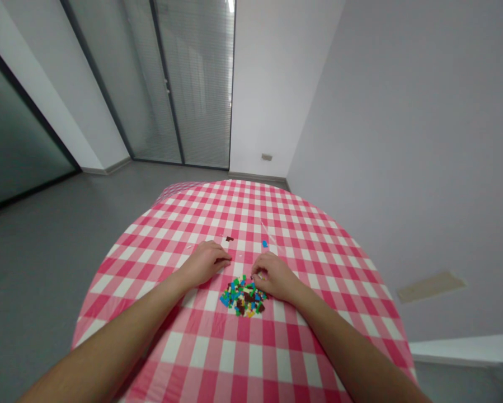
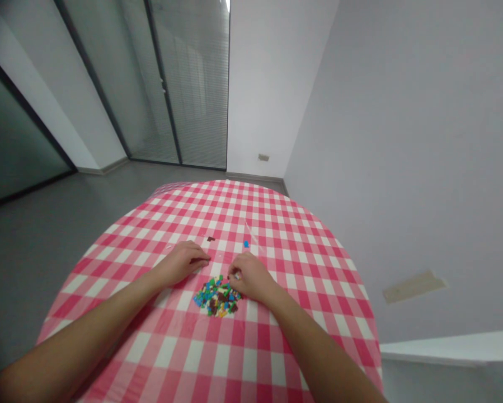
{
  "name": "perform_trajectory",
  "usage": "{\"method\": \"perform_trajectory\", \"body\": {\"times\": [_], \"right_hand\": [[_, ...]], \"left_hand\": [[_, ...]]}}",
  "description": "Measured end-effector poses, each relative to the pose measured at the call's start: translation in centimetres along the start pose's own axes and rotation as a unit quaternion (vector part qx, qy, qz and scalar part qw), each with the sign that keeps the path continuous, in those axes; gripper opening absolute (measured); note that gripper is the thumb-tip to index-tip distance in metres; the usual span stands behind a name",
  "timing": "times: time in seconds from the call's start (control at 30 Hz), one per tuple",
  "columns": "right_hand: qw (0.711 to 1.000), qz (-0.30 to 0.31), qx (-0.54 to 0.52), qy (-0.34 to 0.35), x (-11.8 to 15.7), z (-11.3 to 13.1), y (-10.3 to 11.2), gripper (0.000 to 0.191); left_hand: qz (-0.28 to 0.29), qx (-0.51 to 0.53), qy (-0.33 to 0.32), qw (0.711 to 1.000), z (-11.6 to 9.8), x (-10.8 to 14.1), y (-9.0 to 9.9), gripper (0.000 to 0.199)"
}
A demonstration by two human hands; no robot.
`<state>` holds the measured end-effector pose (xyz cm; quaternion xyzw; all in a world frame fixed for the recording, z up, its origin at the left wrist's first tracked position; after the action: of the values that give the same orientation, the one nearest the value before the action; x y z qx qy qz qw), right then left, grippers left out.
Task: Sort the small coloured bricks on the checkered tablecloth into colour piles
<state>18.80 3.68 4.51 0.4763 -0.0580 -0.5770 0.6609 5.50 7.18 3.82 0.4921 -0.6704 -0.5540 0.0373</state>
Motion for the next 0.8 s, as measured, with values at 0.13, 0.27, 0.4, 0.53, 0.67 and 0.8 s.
{"method": "perform_trajectory", "body": {"times": [0.13, 0.27, 0.4, 0.53, 0.67, 0.8], "right_hand": [[1.0, -0.007, -0.008, 0.001, 0.0, 0.1, 0.2, 0.016], [1.0, 0.004, -0.01, -0.008, 0.1, -0.1, 0.1, 0.012], [1.0, -0.002, -0.005, -0.028, 0.2, -0.6, 0.4, 0.015], [0.999, -0.016, -0.008, -0.045, 0.2, -1.1, 1.0, 0.017], [0.999, -0.003, -0.026, -0.04, 0.3, -1.2, 1.1, 0.023], [0.999, 0.02, -0.047, -0.018, 0.5, -0.7, 0.4, 0.024]], "left_hand": [[-0.002, 0.0, 0.008, 1.0, 0.1, 0.1, 0.0, 0.011], [-0.005, 0.007, 0.011, 1.0, 0.3, 0.1, 0.0, 0.011], [-0.003, 0.012, 0.007, 1.0, 0.5, 0.2, -0.2, 0.012], [-0.007, 0.02, 0.009, 1.0, 0.5, 0.2, -0.2, 0.015], [-0.009, 0.02, 0.015, 1.0, 0.6, 0.2, -0.1, 0.012], [-0.004, 0.023, 0.019, 1.0, 0.7, 0.3, -0.2, 0.01]]}}
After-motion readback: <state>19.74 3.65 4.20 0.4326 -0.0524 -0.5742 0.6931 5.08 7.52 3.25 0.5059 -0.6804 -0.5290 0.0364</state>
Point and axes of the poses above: each hand's wrist, its own x-axis away from the middle knuckle, its own y-axis out of the back of the hand, z = x × y, the point moved 10 cm from there along -x, towards the middle knuckle, and after that the axes turned 14 degrees about -z, right-handed, at the moved point
